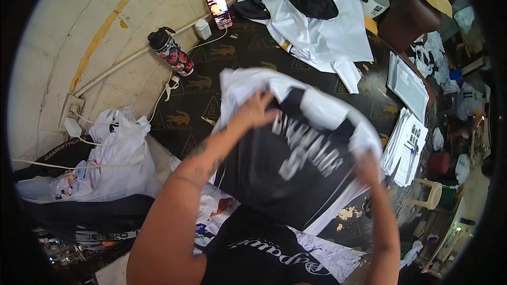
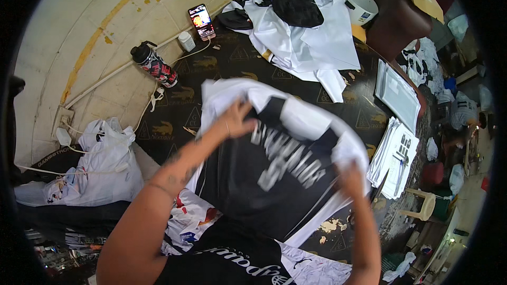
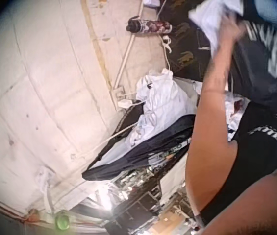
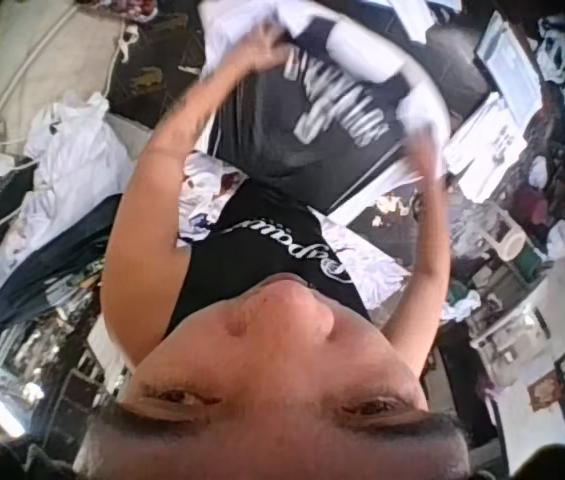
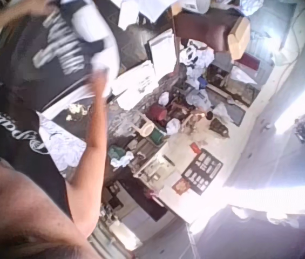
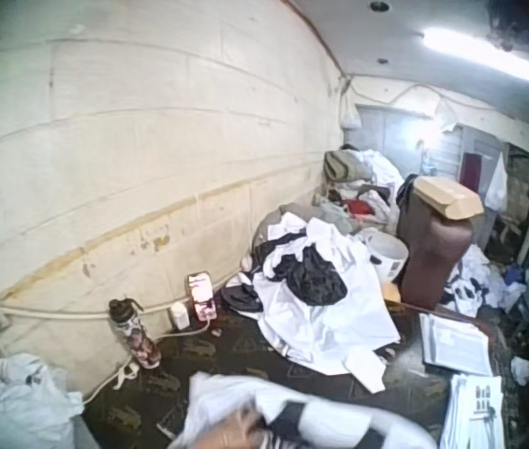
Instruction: The person cuts a black and white jersey with scissors, then unfolds and cuts a large white sheet of fabric or paper on a cluttered table. The person repeats the cutting process on another similar white sheet, handling each piece individually.
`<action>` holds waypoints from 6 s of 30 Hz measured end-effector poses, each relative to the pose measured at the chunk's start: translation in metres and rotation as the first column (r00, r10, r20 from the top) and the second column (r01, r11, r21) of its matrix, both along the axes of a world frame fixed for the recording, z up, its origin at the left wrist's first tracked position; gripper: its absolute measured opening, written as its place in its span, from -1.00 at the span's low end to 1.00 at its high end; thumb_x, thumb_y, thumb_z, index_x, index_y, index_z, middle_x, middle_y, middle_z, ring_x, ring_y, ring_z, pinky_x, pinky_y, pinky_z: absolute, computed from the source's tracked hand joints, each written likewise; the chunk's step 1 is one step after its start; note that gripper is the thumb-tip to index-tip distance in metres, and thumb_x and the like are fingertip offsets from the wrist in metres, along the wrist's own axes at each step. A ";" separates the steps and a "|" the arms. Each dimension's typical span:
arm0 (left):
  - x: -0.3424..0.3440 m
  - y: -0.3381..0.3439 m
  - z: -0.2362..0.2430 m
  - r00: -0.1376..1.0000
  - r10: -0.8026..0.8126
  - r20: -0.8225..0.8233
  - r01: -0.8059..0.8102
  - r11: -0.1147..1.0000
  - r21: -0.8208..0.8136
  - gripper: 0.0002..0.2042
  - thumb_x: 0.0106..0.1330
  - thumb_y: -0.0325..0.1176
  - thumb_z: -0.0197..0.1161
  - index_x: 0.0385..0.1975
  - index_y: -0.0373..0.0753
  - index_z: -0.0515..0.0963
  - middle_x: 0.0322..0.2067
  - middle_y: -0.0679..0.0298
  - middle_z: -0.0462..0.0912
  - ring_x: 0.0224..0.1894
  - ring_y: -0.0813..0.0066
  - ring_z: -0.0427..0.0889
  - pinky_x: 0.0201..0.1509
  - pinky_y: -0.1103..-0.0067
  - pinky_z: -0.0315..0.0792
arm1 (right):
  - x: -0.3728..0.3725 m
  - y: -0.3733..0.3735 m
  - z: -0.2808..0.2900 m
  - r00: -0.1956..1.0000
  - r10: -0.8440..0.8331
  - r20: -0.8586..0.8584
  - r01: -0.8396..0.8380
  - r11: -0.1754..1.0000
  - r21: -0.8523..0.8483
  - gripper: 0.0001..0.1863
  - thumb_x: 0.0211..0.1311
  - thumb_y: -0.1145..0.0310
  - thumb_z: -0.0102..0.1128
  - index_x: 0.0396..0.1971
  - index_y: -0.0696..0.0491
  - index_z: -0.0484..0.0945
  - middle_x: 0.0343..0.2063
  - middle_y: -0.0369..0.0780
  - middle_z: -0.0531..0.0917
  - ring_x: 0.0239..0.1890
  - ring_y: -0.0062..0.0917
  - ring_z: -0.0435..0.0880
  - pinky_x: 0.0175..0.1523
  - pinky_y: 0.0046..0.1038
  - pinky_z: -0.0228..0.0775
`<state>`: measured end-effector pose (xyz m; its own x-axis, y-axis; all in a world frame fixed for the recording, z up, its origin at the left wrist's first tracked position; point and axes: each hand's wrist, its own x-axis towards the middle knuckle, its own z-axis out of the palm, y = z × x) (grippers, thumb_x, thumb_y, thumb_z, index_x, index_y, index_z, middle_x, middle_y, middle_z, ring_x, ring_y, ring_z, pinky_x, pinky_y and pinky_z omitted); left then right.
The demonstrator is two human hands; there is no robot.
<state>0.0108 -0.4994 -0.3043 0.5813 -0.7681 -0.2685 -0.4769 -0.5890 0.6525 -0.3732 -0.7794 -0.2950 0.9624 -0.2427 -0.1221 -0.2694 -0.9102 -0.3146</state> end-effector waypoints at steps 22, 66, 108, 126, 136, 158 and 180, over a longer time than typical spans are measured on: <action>0.096 -0.062 -0.027 0.978 -0.085 0.189 0.069 0.994 0.090 -0.15 0.38 0.15 0.24 0.58 -0.12 0.14 0.60 -0.20 -0.14 0.63 -0.24 -0.08 0.62 -0.01 0.03 | 0.022 -0.106 -0.036 0.720 -0.415 -0.557 0.502 0.865 0.004 -0.41 0.43 0.35 -0.03 0.47 -0.14 0.42 0.41 0.00 0.45 0.38 -0.07 0.49 0.39 -0.12 0.41; -0.457 0.000 -0.070 0.937 0.016 0.350 0.077 0.965 -0.250 -0.40 0.14 -0.39 0.39 0.29 -0.09 0.58 0.03 0.26 0.64 0.16 0.20 0.53 0.36 0.09 0.22 | -0.385 -0.058 0.020 0.765 0.050 -0.642 0.643 -0.119 0.757 -0.12 0.22 -0.13 0.54 0.37 0.09 0.40 -0.31 -0.29 0.63 -0.26 -0.51 0.70 -0.16 -0.42 0.55; -0.480 -0.002 -0.099 0.894 -0.006 0.449 0.261 0.820 -0.509 -0.73 0.11 -0.34 0.39 -0.16 -0.11 0.75 0.07 0.37 0.73 -0.16 0.47 0.62 0.09 0.39 0.44 | -0.167 0.027 -0.013 0.818 -0.013 -0.576 0.504 0.498 0.705 -0.40 -0.04 0.05 0.75 -0.14 0.19 0.74 -0.54 -0.36 0.67 -0.51 -0.74 0.54 -0.41 -0.58 0.33; -0.464 0.001 -0.097 0.958 -0.084 0.274 0.238 0.767 -0.596 -0.73 0.13 -0.36 0.37 -0.15 -0.20 0.73 0.03 0.27 0.72 -0.06 0.38 0.64 0.06 0.37 0.49 | -0.047 0.060 -0.017 0.783 0.074 -0.618 0.456 0.608 0.650 -0.29 -0.09 -0.07 0.75 -0.15 0.23 0.70 -0.56 -0.33 0.64 -0.54 -0.67 0.53 -0.42 -0.56 0.33; -0.327 0.083 -0.078 0.933 -0.121 0.340 0.150 0.987 -0.061 -0.40 0.31 0.10 0.26 0.34 0.04 0.57 0.48 0.10 0.36 0.46 0.09 0.27 0.48 0.01 -0.01 | 0.016 0.083 -0.018 0.829 0.043 -0.558 0.442 0.562 0.699 -0.31 -0.02 -0.09 0.71 -0.18 0.26 0.73 -0.57 -0.30 0.65 -0.54 -0.68 0.50 -0.42 -0.52 0.30; -0.313 0.091 -0.095 0.951 -0.059 0.305 0.164 0.930 -0.329 -0.53 0.18 -0.24 0.23 0.14 -0.10 0.66 0.33 0.28 0.58 0.27 0.35 0.54 0.27 0.31 0.37 | 0.163 0.132 -0.017 0.818 0.061 -0.572 0.435 0.586 0.684 -0.24 -0.06 -0.14 0.71 -0.11 0.25 0.73 -0.56 -0.25 0.68 -0.51 -0.63 0.57 -0.37 -0.49 0.35; -0.315 0.096 -0.127 0.947 -0.317 0.050 0.269 0.699 -0.663 -0.71 0.20 -0.41 0.29 -0.07 -0.22 0.70 0.02 0.25 0.75 0.01 0.33 0.69 0.00 0.40 0.56 | 0.309 0.180 -0.035 0.792 0.260 -0.552 0.189 0.755 0.627 0.09 -0.22 -0.59 0.47 -0.10 0.26 0.77 -0.24 0.06 0.79 -0.08 -0.11 0.80 0.11 -0.24 0.59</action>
<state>-0.3045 -0.4039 -0.4312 0.2972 -0.8930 0.3381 -0.4958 0.1583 0.8539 -0.0639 -0.5993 -0.3297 0.6456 0.1405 -0.7507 -0.5681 -0.5685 -0.5950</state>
